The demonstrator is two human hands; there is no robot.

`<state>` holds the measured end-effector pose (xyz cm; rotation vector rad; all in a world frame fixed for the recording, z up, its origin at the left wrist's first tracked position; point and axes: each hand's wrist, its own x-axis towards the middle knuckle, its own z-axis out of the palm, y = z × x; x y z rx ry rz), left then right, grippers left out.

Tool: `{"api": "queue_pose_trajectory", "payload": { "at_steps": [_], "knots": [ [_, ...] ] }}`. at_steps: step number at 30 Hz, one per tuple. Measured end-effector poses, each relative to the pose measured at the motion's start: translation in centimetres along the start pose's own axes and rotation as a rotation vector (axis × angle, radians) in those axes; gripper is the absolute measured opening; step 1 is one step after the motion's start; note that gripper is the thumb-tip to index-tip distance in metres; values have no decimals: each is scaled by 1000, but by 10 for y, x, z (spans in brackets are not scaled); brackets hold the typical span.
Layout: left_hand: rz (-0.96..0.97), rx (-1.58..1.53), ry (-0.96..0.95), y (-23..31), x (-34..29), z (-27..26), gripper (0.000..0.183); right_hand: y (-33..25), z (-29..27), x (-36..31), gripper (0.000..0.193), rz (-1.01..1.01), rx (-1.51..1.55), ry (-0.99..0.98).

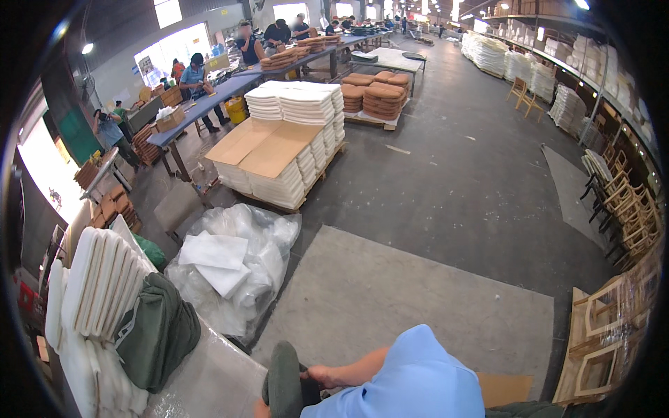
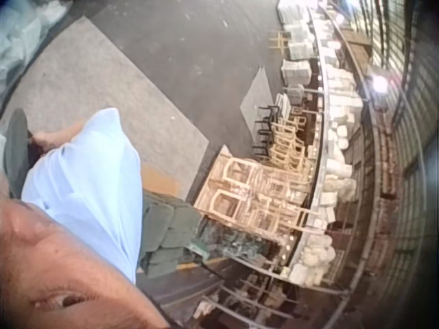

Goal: The person wraps white foam cushions in green fabric covers on a factory table. They pick up a cushion, slide it into a cover, adjust the edges, and place the finished unit on a stack. The process repeats with multiple cushions.

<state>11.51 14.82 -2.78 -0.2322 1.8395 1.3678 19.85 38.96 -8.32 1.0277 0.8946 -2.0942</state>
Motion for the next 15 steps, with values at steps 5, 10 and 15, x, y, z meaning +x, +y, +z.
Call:
{"api": "queue_pose_trajectory", "payload": {
  "at_steps": [5,10,15],
  "knots": [
    [-65,274,-7,21,44,7,56,-9,4,24,57,8,369,199],
    [182,864,386,9,69,38,52,-18,19,52,66,-57,337,357],
    [231,783,543,14,60,56,50,25,-26,110,91,-354,-423,410]
  ]
}}
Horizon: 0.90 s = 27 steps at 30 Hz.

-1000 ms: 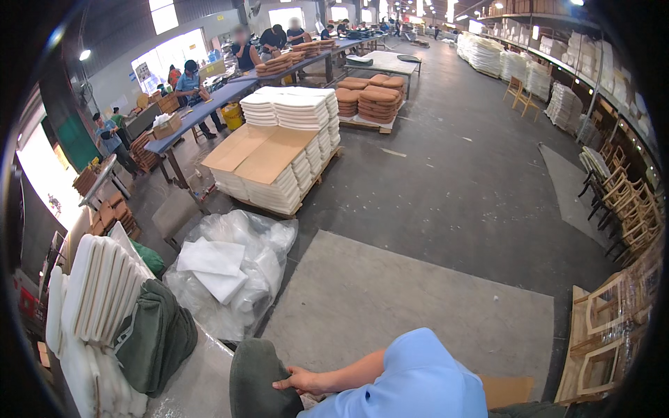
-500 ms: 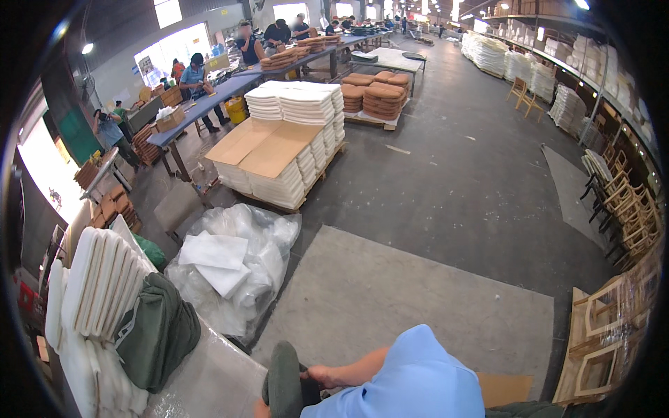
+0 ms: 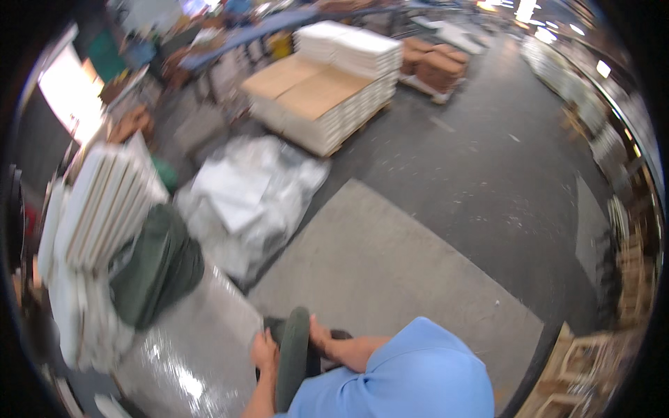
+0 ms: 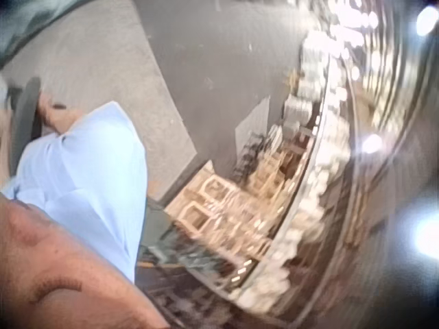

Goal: The person wraps white foam cushions in green fabric covers on a factory table. They pick up a cushion, slide it into a cover, adjust the edges, and place the finished unit on a stack. The process repeats with multiple cushions.

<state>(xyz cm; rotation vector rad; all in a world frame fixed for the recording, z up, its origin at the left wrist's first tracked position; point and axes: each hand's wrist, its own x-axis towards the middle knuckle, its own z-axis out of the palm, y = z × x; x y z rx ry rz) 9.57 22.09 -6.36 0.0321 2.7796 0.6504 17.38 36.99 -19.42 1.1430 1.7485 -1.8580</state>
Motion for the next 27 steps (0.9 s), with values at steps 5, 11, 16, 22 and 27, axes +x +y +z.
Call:
{"api": "queue_pose_trajectory", "payload": {
  "at_steps": [5,11,16,22,27],
  "knots": [
    [-55,27,60,-29,-3,19,46,7,12,-14,82,168,62,-77],
    [-7,-11,170,-22,-9,18,35,-24,51,8,72,255,157,-126],
    [13,-30,214,-22,-2,24,37,-35,62,18,63,249,190,-167],
    [-77,-143,-85,-25,-4,-12,44,-20,-3,19,53,229,232,-152],
    [-185,-82,-251,-37,-34,-41,50,-56,-48,7,50,-4,153,37]
  ]
}}
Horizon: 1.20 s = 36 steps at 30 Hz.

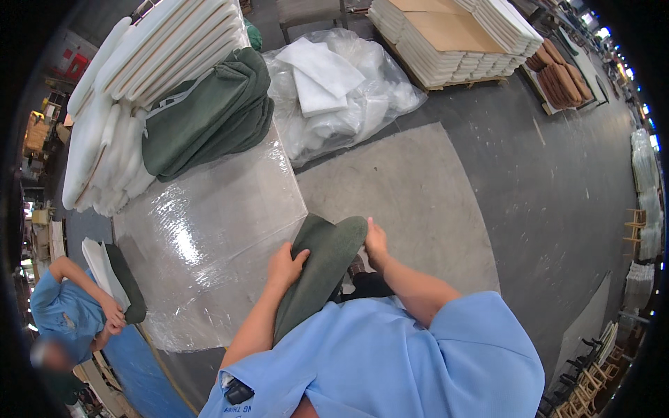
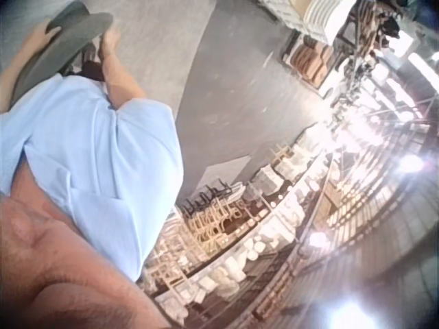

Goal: The person wraps white foam cushions in green fabric covers on a factory table. They pick up a cushion, slide it into a cover, adjust the edges, and place the finished unit on a stack. The process repeats with multiple cushions.

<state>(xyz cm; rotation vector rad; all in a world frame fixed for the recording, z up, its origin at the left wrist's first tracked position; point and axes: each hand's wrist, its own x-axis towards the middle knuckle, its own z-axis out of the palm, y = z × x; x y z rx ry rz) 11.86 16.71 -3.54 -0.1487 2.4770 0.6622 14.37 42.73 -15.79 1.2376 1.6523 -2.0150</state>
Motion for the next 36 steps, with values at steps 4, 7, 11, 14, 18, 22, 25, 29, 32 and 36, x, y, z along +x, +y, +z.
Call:
{"api": "queue_pose_trajectory", "payload": {
  "at_steps": [4,7,11,14,18,22,25,29,32,36],
  "knots": [
    [89,-144,188,-32,-30,3,52,-80,-10,-41,58,-351,-4,-184],
    [136,-437,-147,-36,-60,-29,54,-133,-13,-74,63,-479,-29,-545],
    [193,-641,-438,-35,-94,-23,58,-153,-9,-60,72,-411,-296,-874],
    [129,-666,-445,-54,-96,-1,62,-159,4,-37,78,-102,-313,-1050],
    [80,-604,-444,-58,-87,7,63,-161,28,-7,82,164,-457,-1170],
    [48,-529,-466,-62,-85,8,66,-153,54,7,77,101,-752,-1222],
    [45,-574,-451,-68,-85,11,66,-136,67,19,71,59,-827,-1268],
    [25,-577,-394,-59,-91,9,65,-129,68,23,67,-10,-889,-1224],
    [-4,-473,-343,-73,-122,-7,63,-143,53,16,68,-5,-626,-1077],
    [-190,-1107,-98,-120,-219,7,64,-147,-6,-8,68,-38,-161,-978]
  ]
}}
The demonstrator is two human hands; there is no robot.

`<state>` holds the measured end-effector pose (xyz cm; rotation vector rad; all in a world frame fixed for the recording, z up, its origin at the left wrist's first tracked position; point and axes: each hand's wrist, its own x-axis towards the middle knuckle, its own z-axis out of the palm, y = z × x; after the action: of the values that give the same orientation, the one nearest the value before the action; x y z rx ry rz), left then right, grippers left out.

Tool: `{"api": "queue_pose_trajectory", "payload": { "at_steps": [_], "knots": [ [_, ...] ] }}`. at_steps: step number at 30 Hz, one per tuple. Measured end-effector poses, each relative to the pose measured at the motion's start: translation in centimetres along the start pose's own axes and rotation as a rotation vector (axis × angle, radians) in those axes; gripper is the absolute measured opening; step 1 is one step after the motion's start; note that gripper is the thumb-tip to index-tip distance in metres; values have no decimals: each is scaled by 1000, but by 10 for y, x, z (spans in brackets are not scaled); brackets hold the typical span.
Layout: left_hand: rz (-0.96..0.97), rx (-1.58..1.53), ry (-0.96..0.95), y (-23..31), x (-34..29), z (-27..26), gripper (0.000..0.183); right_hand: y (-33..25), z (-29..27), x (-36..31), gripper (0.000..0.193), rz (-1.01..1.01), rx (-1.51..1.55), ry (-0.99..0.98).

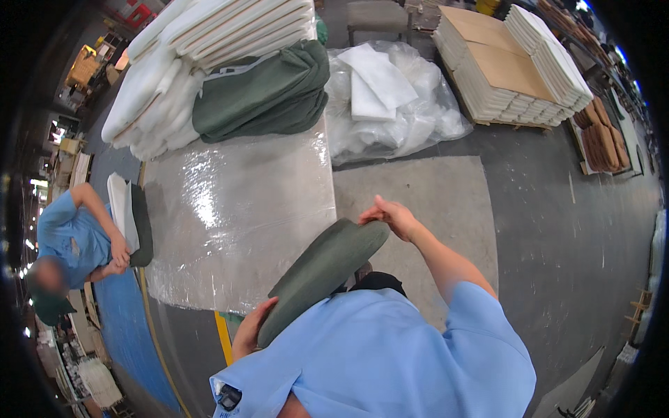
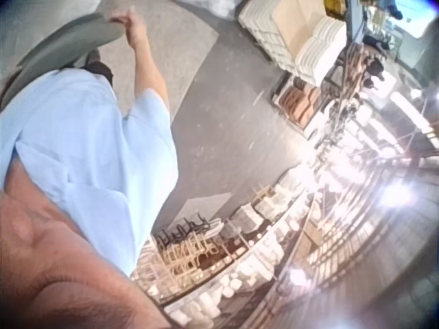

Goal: The person wraps white foam cushions in green fabric covers on a factory table. They pick up a cushion, slide it into a cover, adjust the edges, and place the finished unit on a stack. The process repeats with multiple cushions.

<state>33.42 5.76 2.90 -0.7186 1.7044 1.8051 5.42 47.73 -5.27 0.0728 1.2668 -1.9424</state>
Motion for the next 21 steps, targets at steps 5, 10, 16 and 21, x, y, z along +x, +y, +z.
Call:
{"api": "queue_pose_trajectory", "payload": {
  "at_steps": [5,10,16,21],
  "knots": [
    [233,-726,207,-61,-19,19,74,19,36,-13,75,-173,134,153],
    [428,-749,359,-29,-18,-12,80,-16,74,24,82,-291,65,146],
    [476,-33,733,23,-19,-37,54,-28,114,62,75,-273,-238,238],
    [796,756,738,73,-19,1,54,-59,113,46,48,-380,-608,21]
  ]
}}
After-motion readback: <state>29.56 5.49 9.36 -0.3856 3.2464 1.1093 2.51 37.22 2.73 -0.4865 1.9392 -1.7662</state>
